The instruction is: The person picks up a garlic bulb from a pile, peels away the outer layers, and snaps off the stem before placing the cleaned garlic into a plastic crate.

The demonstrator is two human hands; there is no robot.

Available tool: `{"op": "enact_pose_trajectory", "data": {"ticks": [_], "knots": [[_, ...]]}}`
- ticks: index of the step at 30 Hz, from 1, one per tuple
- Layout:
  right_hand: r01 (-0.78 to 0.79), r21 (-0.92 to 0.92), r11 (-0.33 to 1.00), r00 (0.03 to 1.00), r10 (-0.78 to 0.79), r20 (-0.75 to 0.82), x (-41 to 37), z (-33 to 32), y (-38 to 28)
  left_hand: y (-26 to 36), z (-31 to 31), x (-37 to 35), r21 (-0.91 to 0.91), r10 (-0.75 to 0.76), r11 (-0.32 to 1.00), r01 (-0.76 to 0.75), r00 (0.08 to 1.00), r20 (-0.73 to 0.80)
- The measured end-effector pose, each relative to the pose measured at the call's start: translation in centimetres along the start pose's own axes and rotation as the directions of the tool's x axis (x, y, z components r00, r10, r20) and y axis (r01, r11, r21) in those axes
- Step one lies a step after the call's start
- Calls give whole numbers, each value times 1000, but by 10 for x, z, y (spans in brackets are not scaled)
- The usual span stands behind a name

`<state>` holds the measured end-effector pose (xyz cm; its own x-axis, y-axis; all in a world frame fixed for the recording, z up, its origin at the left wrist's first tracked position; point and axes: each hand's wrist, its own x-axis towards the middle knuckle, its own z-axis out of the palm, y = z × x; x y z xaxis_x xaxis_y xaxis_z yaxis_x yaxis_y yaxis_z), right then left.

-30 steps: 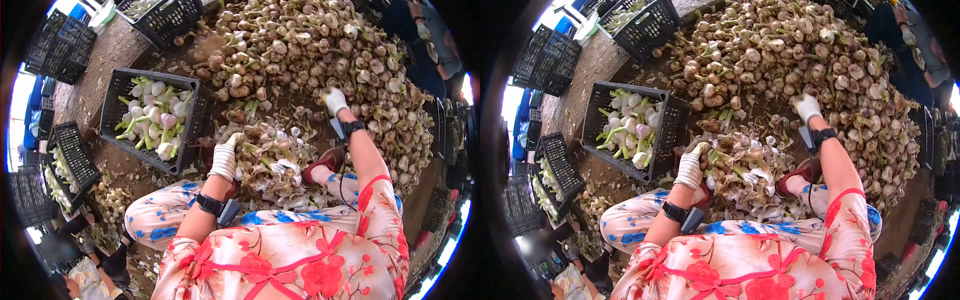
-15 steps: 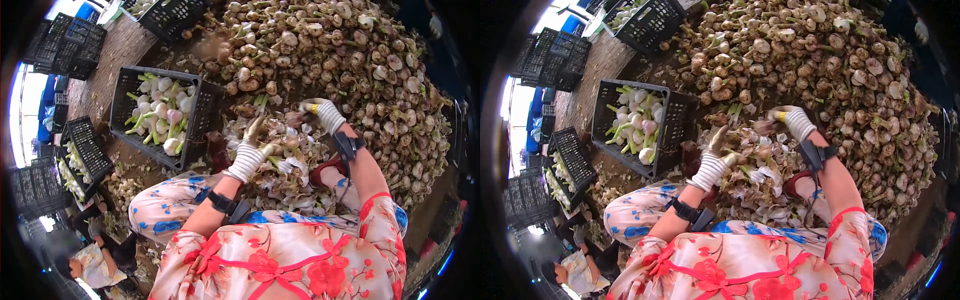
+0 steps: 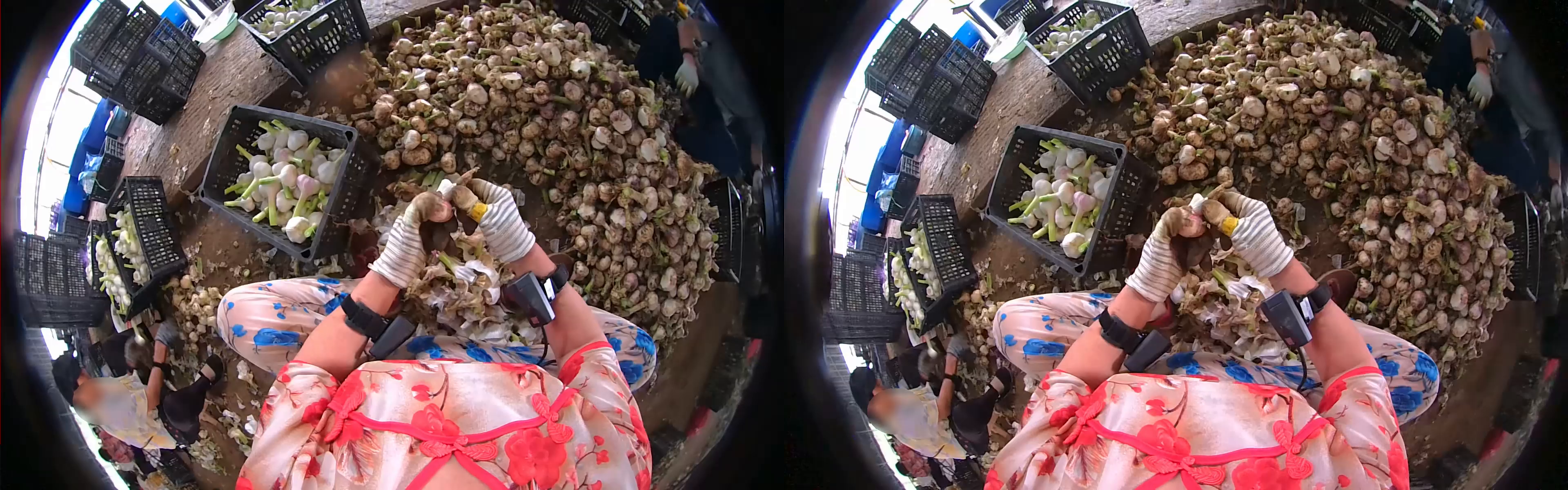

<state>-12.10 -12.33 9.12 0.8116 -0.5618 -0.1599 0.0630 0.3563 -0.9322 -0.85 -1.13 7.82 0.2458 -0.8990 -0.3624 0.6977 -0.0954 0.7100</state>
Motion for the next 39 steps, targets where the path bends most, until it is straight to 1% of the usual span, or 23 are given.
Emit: {"op": "enact_pose_trajectory", "data": {"ticks": [1,3,5,6,7,9,11,13,15,17,18,19,20,21,23,25,27,30,31,33,35,37,39], "knots": [[-21,-13,1000,1000,21,-22,-4,3,-5,0,0,-1,-4,8,1000,-8,1000,7],[47,-46,998,998,-49,-37,-10,8,-7,-3,-8,0,-371,-116,898,236,941,318],[-27,-78,997,993,18,-116,-12,7,-5,-1,-4,0,-420,-136,862,284,928,348],[18,81,997,988,-5,-158,-14,11,-3,-4,-1,-3,-292,-63,948,128,973,222],[21,75,997,987,-9,-159,-15,10,-4,-2,7,-8,-137,35,990,-21,994,103],[183,-223,958,969,-214,-125,-19,12,-2,-5,20,-12,200,438,885,-420,898,-52],[167,-196,966,976,-191,-108,-20,13,-2,5,25,-20,73,320,947,-313,942,-103],[321,-531,784,917,-398,-32,-16,10,-2,8,29,-21,127,346,936,-328,923,-167],[286,-619,732,924,-381,-23,-13,0,1,13,23,-24,-42,82,996,-76,985,151],[317,-650,691,904,-428,-14,-16,3,-5,14,28,-20,-29,125,992,-124,990,64],[233,-537,811,946,-317,-68,-21,4,-9,18,26,-18,-106,0,994,17,987,161],[236,-539,808,946,-318,-62,-22,4,-9,22,24,-18,-168,-111,973,159,958,264],[189,-330,925,963,-241,-123,-23,3,-8,26,20,-20,-173,-159,958,229,924,347],[134,-99,986,975,-150,-166,-25,3,-7,27,20,-19,-172,-157,959,227,924,348],[100,-80,992,981,-111,-158,-33,10,-17,27,19,-20,-200,-113,968,152,975,193],[84,-21,996,984,-86,-154,-36,12,-13,8,-6,-8,-338,-97,921,192,955,279],[142,-78,987,978,-152,-143,-34,14,-7,-3,-11,-8,-343,51,939,-26,997,65],[57,-106,993,983,-75,-167,-23,4,-2,6,-11,-12,-292,102,954,-65,988,116],[31,-594,804,956,-197,-218,-8,-22,16,6,-14,-8,-258,100,964,-60,985,142],[111,-541,834,938,-267,-220,-7,-27,7,13,0,-8,-153,137,981,-123,987,86],[193,-535,822,927,-333,-176,-8,-25,3,18,3,-14,74,47,996,-47,999,4],[165,-404,900,986,-156,54,-26,7,-34,5,3,-9,111,75,991,-76,997,13],[291,-447,846,957,-265,122,-21,2,-21,2,3,-7,153,127,980,-131,991,34]]}}
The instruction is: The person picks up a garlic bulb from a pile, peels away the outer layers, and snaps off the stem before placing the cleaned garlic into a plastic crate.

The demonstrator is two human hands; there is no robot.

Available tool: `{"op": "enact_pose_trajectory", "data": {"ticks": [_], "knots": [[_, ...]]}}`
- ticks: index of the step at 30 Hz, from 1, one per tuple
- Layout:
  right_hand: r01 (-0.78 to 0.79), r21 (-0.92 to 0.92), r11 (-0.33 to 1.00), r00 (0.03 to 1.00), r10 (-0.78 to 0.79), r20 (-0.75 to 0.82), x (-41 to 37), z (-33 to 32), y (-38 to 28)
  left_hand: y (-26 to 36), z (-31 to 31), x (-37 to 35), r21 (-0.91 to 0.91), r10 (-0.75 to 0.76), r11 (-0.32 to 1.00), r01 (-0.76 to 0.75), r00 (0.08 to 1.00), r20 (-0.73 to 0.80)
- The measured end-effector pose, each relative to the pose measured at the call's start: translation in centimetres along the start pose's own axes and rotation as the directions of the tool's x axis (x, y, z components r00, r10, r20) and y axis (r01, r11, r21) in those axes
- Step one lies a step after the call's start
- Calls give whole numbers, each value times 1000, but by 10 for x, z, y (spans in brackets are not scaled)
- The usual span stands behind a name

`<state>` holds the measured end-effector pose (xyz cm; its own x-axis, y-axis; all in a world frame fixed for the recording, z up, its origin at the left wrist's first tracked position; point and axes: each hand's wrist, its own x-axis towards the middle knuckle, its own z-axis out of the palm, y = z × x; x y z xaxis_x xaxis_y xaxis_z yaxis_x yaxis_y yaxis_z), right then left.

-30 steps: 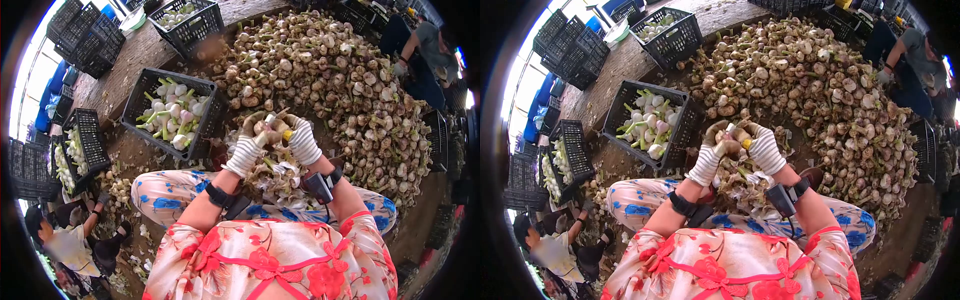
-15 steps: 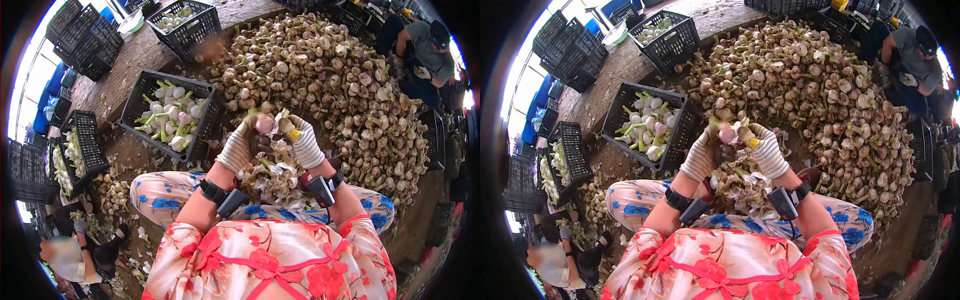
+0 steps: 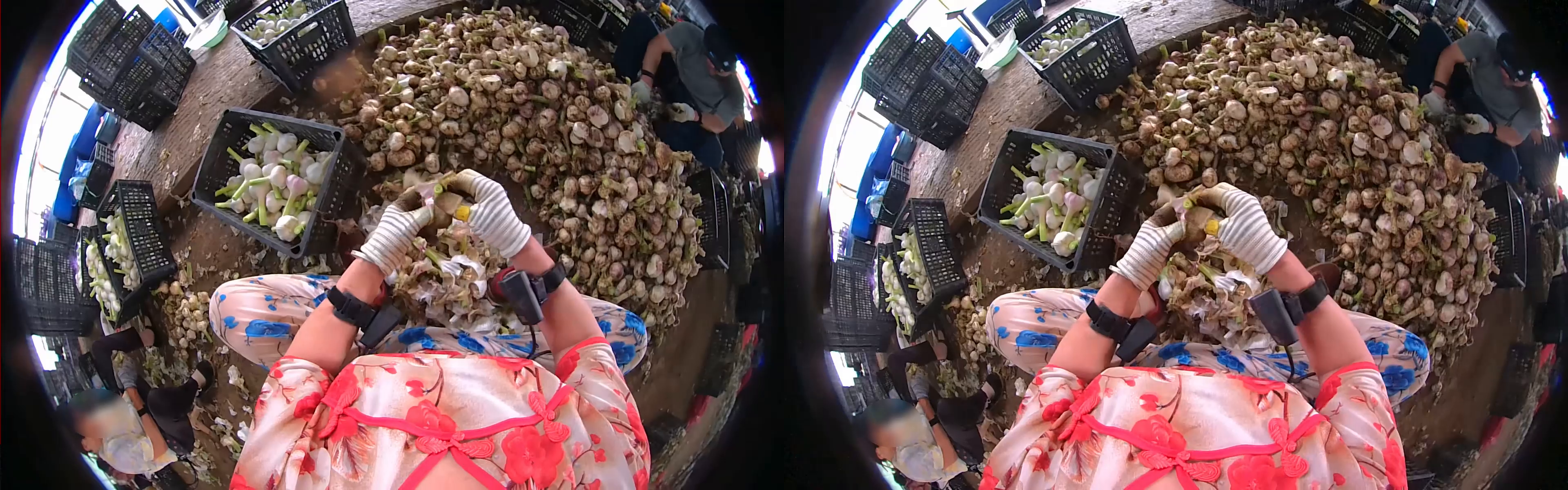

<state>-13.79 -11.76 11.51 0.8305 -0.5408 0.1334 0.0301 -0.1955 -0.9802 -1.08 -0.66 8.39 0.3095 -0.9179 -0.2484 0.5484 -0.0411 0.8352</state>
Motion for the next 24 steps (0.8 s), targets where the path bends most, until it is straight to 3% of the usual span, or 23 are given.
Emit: {"op": "enact_pose_trajectory", "data": {"ticks": [2,3,4,6,7,10,12,14,16,18,19,20,22,24], "knots": [[-73,40,997,997,74,-21,-2,0,0,3,-1,-3,-4,-123,992,123,991,54],[-118,247,962,992,126,-14,-3,1,4,4,0,-3,-9,-85,996,86,993,83],[-121,252,960,992,128,-11,-6,1,5,7,0,-5,-8,-88,996,89,993,78],[-219,495,841,967,254,-4,-10,0,6,10,-1,-8,-24,-102,994,108,980,171],[-218,496,841,967,255,-7,-10,0,10,8,-2,-7,-98,-78,991,93,986,150],[-176,827,535,921,385,-53,-5,7,22,9,3,-8,-198,-27,979,54,990,136],[-124,831,543,898,417,-139,-8,17,9,9,6,-9,-230,-35,971,66,990,139],[-148,675,723,900,381,-211,-10,23,9,7,6,-8,-123,42,992,-27,992,122],[-27,643,765,877,327,-352,-2,19,13,6,7,-4,-85,82,994,-75,994,73],[-13,677,736,796,417,-438,14,-15,98,6,6,0,22,193,981,-195,980,46],[-189,567,802,762,484,-431,10,-14,59,5,2,3,173,213,961,-215,977,28],[-251,479,841,810,454,-372,16,-15,56,10,3,2,176,221,957,-231,972,77],[-78,368,926,969,157,-191,3,-10,34,20,7,-4,197,152,965,-172,982,115],[-212,116,970,976,215,-20,-1,-10,13,20,5,-5,80,50,995,-67,979,196]]}}
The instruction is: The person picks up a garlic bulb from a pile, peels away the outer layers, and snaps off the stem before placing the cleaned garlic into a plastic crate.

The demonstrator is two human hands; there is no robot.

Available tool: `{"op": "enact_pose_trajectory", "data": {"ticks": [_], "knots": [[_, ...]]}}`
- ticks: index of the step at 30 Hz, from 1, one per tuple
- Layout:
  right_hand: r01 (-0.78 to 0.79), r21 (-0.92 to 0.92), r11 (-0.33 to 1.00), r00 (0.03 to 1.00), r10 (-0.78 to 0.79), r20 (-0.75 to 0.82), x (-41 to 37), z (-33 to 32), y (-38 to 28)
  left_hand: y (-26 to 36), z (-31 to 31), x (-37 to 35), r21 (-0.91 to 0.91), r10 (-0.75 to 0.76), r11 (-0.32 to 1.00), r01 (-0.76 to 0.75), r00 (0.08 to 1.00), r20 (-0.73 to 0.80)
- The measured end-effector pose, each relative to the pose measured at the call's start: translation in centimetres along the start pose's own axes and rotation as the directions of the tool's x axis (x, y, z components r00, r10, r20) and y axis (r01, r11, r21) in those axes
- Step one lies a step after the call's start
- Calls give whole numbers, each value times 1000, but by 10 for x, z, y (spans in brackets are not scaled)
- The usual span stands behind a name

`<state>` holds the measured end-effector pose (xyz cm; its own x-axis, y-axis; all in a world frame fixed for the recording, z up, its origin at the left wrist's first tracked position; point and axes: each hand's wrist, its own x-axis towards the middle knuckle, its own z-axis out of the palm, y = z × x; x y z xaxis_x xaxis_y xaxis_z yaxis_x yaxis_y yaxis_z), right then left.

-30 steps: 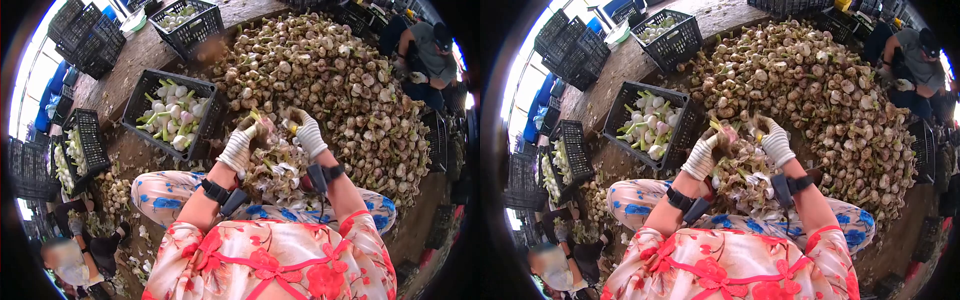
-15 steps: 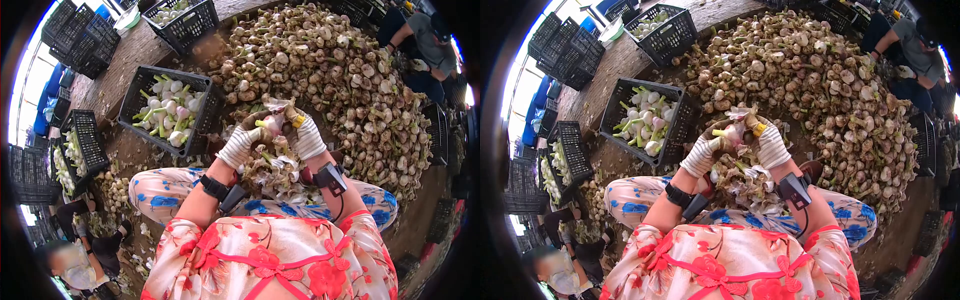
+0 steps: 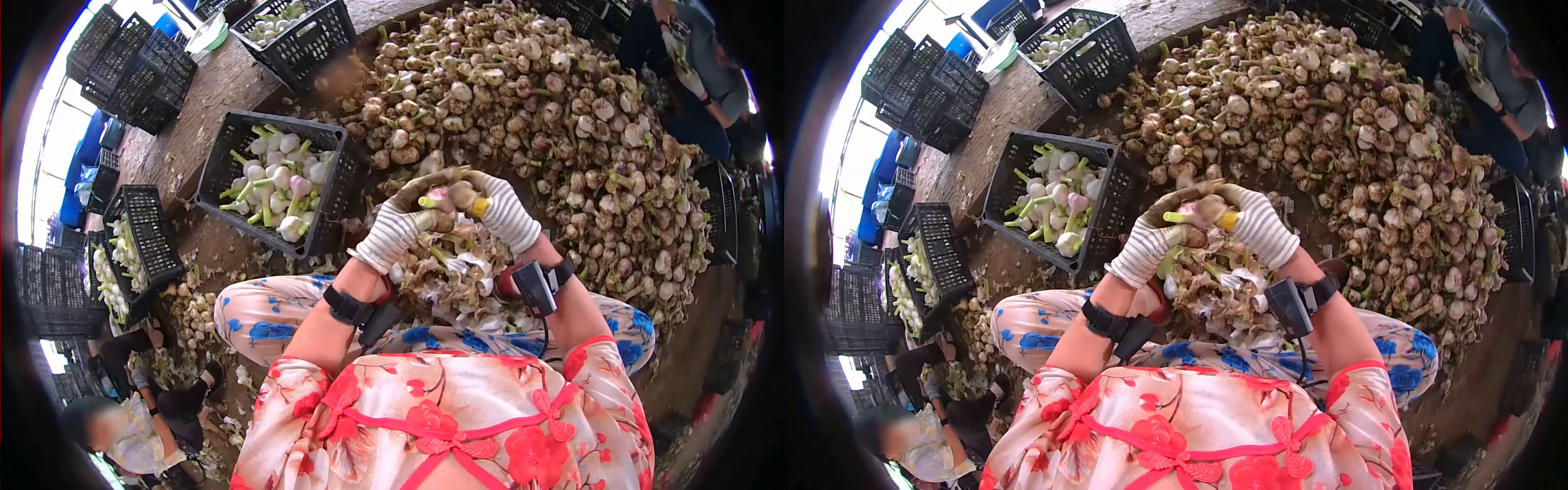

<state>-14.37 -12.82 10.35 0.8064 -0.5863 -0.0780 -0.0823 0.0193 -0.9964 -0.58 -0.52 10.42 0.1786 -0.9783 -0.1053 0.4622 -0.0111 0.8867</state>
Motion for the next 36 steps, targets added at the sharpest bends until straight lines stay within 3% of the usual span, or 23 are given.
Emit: {"op": "enact_pose_trajectory", "data": {"ticks": [2,3,5,8,9,10,12,14,16,18,20,21,22,25,26,27,28,30,31,32,35,36], "knots": [[62,-188,980,997,-51,61,1,-3,0,-6,3,3,11,30,999,-30,1000,3],[61,-186,981,997,-50,62,2,-4,2,-7,3,3,39,25,999,-24,1000,-18],[-146,234,961,987,124,107,4,-7,1,-10,0,6,108,72,992,-65,996,-62],[-118,219,969,987,91,130,-2,-13,-23,-5,-5,5,143,25,990,-9,994,-110],[-34,83,996,996,27,84,1,-11,-15,-8,-8,6,143,58,989,-42,992,-112],[-37,81,996,996,30,86,1,-9,-15,-8,-9,7,140,58,989,-42,992,-113],[75,-156,985,996,-66,62,-2,-6,-14,-7,-7,6,338,111,937,-85,992,-58],[1,-70,998,998,4,65,-2,-7,-13,-1,-6,4,255,39,967,-23,998,-55],[-160,261,952,985,138,101,-2,-10,-9,-1,-12,6,222,-36,974,48,998,-53],[-193,239,952,980,176,91,-6,-13,-14,1,-11,6,232,17,973,-4,998,-53],[-20,-243,970,1000,15,-26,-14,-4,-22,9,-6,3,200,-33,979,33,999,-3],[131,-478,868,985,-168,-34,-18,1,-24,8,-4,4,279,-8,960,15,1000,-29],[166,-685,709,967,-253,-27,-18,1,-14,7,-5,3,278,-10,961,17,1000,-28],[174,-605,777,968,-248,-39,-21,2,4,2,-8,4,335,-44,940,59,998,-53],[73,-419,905,985,-130,-110,-20,4,9,0,-9,2,334,-44,941,59,998,-50],[-27,-209,977,988,-5,-151,-18,4,11,0,-10,0,186,-43,981,48,999,-27],[-23,-212,977,988,-10,-151,-16,6,8,0,-11,0,32,-40,999,40,999,-6],[-57,318,947,984,106,-140,-17,16,7,-3,-12,3,14,-24,1000,26,993,-117],[-47,283,958,982,96,-163,-16,19,13,-2,-7,3,-49,10,999,-18,986,-164],[45,222,974,987,-9,-161,-15,26,18,-1,-1,2,-110,40,992,-64,977,-211],[213,-38,976,960,-217,-179,-10,33,23,-8,-6,5,-92,157,979,-183,957,-242],[74,181,981,967,-26,-255,-4,30,20,-9,-7,3,-91,153,980,-179,957,-245]]}}
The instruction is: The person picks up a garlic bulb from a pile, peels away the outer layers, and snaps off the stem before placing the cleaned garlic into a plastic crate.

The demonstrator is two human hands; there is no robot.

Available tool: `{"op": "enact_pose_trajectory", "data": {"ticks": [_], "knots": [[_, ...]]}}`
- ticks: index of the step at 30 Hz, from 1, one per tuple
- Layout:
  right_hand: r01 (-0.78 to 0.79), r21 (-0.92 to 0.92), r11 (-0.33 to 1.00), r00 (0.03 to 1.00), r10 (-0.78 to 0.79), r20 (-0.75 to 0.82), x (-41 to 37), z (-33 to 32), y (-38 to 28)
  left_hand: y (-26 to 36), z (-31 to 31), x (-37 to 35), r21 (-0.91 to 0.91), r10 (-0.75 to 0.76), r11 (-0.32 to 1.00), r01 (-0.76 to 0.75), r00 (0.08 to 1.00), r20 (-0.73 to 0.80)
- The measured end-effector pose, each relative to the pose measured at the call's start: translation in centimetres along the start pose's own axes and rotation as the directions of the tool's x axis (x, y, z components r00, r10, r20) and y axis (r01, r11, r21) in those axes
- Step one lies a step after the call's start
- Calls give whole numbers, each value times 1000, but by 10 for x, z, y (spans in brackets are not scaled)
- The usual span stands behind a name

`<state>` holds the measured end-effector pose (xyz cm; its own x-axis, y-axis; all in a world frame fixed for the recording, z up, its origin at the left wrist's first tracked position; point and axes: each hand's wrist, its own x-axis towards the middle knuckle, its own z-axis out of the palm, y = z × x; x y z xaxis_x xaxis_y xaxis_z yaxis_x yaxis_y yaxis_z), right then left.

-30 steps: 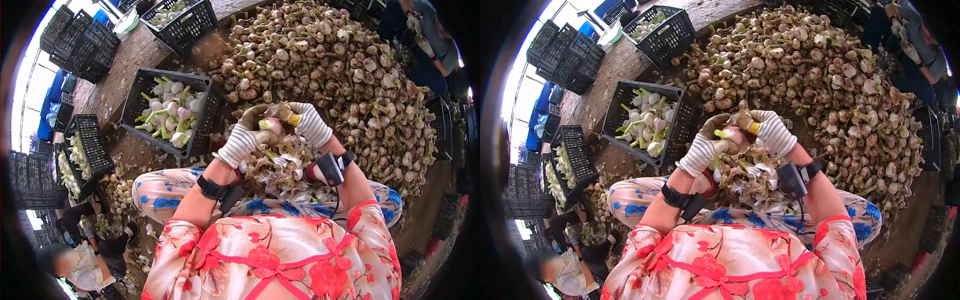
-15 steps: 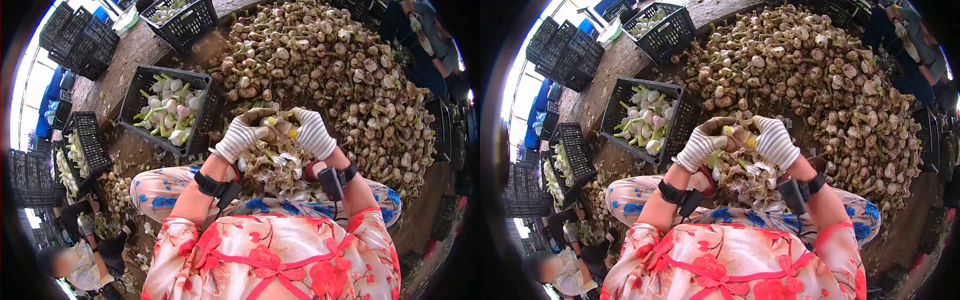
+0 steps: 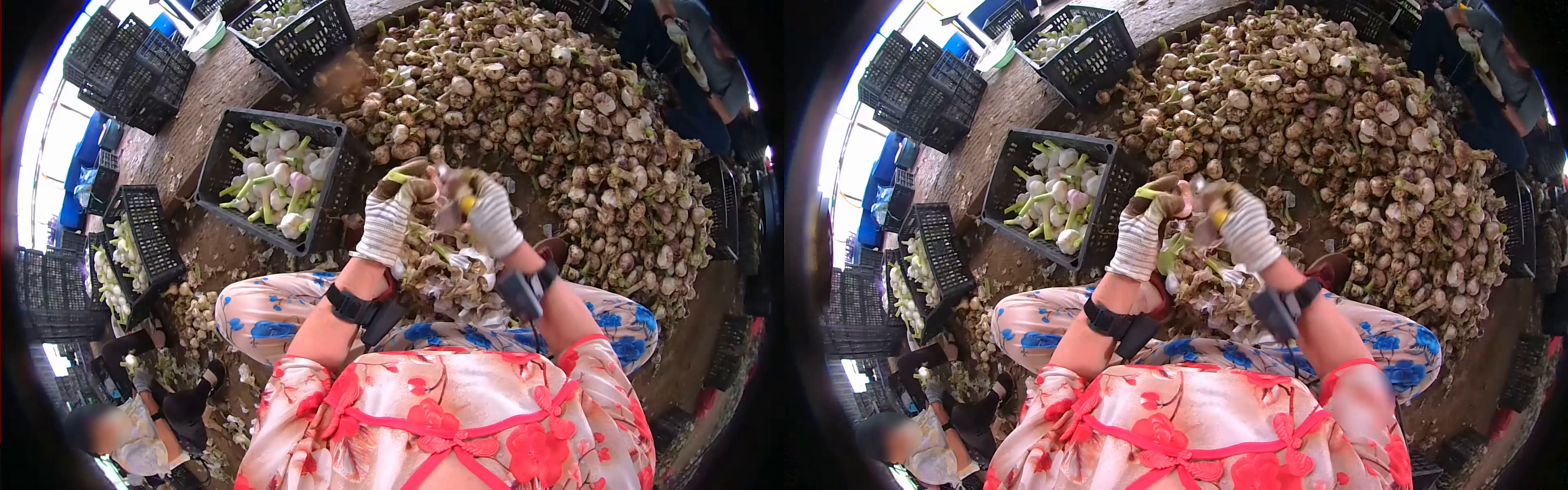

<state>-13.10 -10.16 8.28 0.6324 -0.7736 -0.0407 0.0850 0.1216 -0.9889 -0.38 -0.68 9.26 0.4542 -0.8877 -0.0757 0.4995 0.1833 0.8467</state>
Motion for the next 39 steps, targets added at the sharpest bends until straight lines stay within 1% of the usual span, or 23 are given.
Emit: {"op": "enact_pose_trajectory", "data": {"ticks": [2,3,4,8,9,10,11,14,16,18,19,20,22,26,28,29,30,32,34,35,36,38,39], "knots": [[-139,-525,840,986,69,-150,22,-23,17,2,1,5,11,5,1000,-4,999,-38],[-29,-366,930,998,7,-62,17,-27,22,1,0,6,-20,6,1000,-6,1000,-29],[-34,-366,930,998,13,-60,15,-22,15,-2,-2,8,-21,2,1000,-2,999,-35],[208,-213,955,978,-200,60,3,-4,-9,-13,3,7,-14,-29,999,28,999,-40],[198,-574,795,980,-183,84,4,-4,-10,-13,4,6,-53,-74,996,71,996,-58],[169,-843,510,982,-158,102,5,-2,-11,-13,4,6,-91,-118,990,111,990,-78],[127,-677,725,992,-110,68,5,1,-13,-11,2,5,-89,-116,990,108,990,-83],[142,-546,826,990,-124,70,10,-7,2,-3,3,2,-36,-107,994,108,994,24],[110,-614,782,992,-120,25,15,-17,24,-2,8,-2,-150,-114,983,108,993,-34],[117,-398,910,993,-120,18,31,-33,63,-9,-3,7,-209,-134,970,126,991,-25],[95,-276,956,995,-95,14,27,-37,76,-13,-10,10,-156,-101,982,109,993,57],[-134,-192,972,991,137,6,12,-18,15,-10,-7,9,-159,-104,980,120,989,108],[-44,-500,865,997,69,31,5,-5,-18,-11,-2,8,-204,-138,967,150,988,71],[-5,-415,910,993,52,102,12,-10,12,-10,3,5,-119,-143,983,143,990,4],[89,-524,847,991,-25,129,10,-18,32,-20,-6,7,-175,-198,969,175,972,-126],[22,-521,853,985,69,155,7,-21,43,-16,-5,7,-201,-168,969,144,980,-107],[152,-619,770,976,-20,216,5,-26,52,-16,-4,9,-199,-166,969,144,981,-101],[143,-340,930,975,-73,212,-2,-21,54,-16,-3,10,-223,-136,970,96,976,-172],[-137,-242,961,967,182,177,-3,-16,34,-17,-3,11,-187,-110,980,72,973,-201],[-266,-294,918,939,316,137,1,-14,27,-18,-3,11,-174,-112,981,81,979,-173],[-184,-321,929,966,232,117,0,-8,18,-19,-3,12,-161,-114,983,91,984,-140],[154,-670,726,984,-48,174,2,-7,20,-21,2,12,-126,-120,987,102,982,-148],[154,-670,726,983,-47,175,0,-7,18,-20,3,12,-91,-113,991,101,983,-145]]}}
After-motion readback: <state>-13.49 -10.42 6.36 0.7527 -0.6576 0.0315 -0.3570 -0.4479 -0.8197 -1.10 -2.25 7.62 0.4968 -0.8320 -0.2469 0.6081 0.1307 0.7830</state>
